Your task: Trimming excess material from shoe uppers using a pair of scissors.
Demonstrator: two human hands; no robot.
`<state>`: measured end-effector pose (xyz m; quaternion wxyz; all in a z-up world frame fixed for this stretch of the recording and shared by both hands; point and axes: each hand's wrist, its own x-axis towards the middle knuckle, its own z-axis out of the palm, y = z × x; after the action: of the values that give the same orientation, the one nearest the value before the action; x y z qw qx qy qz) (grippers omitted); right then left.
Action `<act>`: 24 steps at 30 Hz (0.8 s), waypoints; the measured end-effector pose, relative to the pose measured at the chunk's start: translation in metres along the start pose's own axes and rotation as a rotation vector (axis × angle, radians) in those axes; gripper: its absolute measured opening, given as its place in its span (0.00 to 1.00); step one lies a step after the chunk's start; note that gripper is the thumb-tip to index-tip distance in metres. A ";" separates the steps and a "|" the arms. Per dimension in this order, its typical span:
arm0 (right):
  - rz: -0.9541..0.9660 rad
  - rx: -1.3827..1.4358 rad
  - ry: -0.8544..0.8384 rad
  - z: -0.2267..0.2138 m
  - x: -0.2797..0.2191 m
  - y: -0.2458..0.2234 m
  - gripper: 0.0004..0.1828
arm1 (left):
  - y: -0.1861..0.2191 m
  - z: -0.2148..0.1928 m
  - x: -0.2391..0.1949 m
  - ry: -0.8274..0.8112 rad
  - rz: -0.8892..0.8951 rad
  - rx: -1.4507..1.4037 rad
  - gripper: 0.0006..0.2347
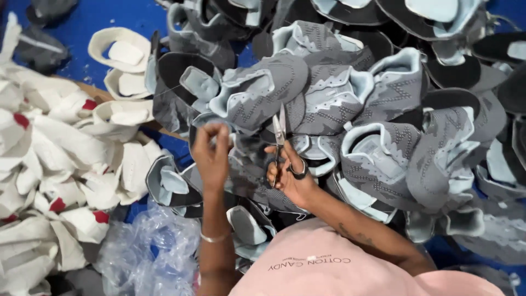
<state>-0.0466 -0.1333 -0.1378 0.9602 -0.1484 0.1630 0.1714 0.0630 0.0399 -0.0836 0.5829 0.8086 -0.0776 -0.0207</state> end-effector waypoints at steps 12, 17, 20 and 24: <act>-0.039 -0.132 -0.116 -0.020 -0.006 0.004 0.39 | 0.033 0.027 0.072 -0.171 0.317 0.433 0.17; -0.054 -0.096 -0.443 0.004 -0.005 -0.009 0.44 | 0.087 0.000 0.042 -0.059 0.326 0.277 0.11; -0.062 -0.034 -0.439 0.026 0.006 -0.013 0.43 | 0.094 -0.001 0.013 -0.032 0.371 0.260 0.09; -0.143 0.030 -0.424 0.015 0.011 0.011 0.30 | 0.056 0.004 0.000 0.078 0.326 -0.017 0.07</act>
<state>-0.0373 -0.1148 -0.1306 0.9848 -0.1057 -0.0509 0.1277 0.0570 0.0184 -0.0317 0.5878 0.7806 -0.1847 0.1049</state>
